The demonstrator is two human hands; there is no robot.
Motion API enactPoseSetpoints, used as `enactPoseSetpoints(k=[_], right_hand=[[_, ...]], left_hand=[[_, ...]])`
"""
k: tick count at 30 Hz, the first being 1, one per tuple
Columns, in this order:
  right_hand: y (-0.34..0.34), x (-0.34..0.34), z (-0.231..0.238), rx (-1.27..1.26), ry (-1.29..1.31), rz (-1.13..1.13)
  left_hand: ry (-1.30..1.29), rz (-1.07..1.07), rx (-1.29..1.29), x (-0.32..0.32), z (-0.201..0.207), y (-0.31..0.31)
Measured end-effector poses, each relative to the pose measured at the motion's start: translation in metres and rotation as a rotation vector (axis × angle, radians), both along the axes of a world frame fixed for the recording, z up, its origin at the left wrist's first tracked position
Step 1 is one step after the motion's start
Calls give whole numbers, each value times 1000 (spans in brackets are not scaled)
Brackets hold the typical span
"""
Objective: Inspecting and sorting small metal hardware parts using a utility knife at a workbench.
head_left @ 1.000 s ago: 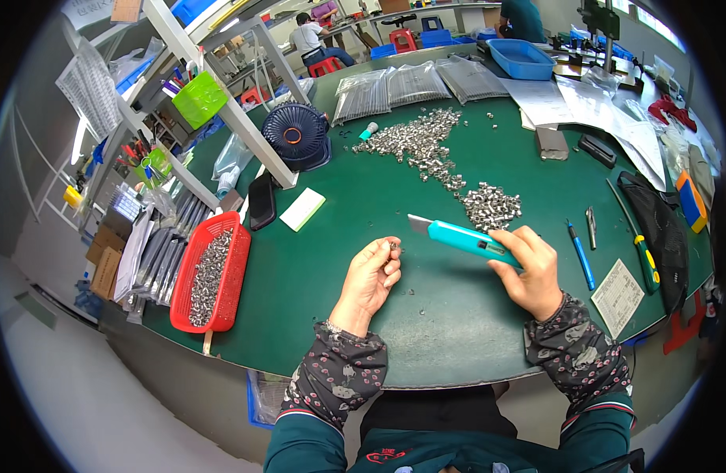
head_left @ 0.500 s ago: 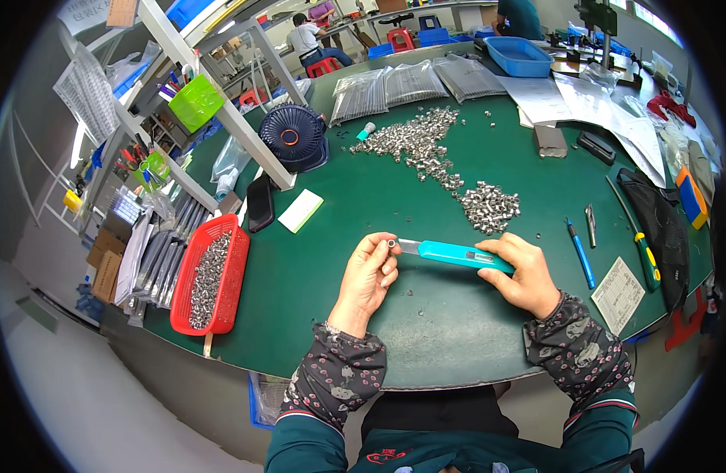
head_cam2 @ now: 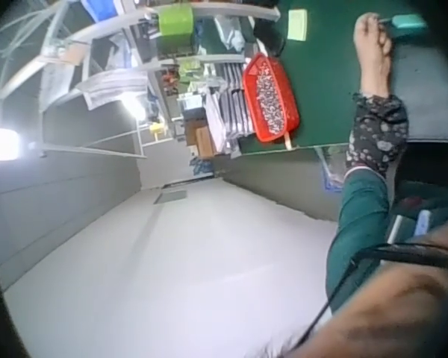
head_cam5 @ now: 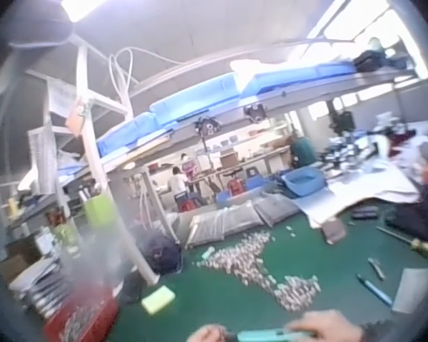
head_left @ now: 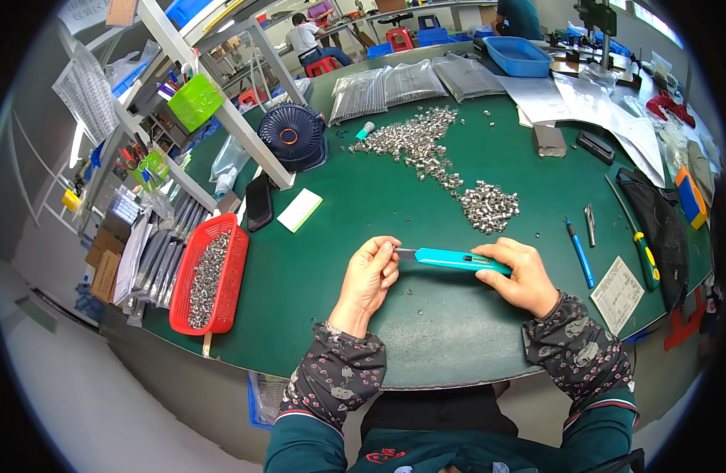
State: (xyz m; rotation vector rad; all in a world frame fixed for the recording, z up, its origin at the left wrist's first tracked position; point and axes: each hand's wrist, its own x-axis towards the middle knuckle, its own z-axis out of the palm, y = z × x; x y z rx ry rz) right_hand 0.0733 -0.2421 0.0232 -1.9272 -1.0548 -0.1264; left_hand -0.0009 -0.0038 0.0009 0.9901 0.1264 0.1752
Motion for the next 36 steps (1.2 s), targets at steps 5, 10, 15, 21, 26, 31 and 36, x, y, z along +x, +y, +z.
enactPoseSetpoints(k=[5,10,15,21,26,31,36], right_hand=[[0,-1,-2,-5,-47,-33],[0,-2,-2,-24,-137,-72],[1,-3,-3,-25,-180,-91],[1,-4,-2,-26,-199,-103],[1,-4,-2,-22,-203,-104],[2,-4,-1,-13,-214,-101],[2,-5,0,-14,-219,-101]], left_hand=[[17,18,41,0,0,0],[26,33,83,0,1,-1],[45,57,134,0,1,-2],[63,61,177,1,1,-2],[83,48,204,1,1,-1],[106,55,202,1,3,-3],[121,53,201,1,2,-2]])
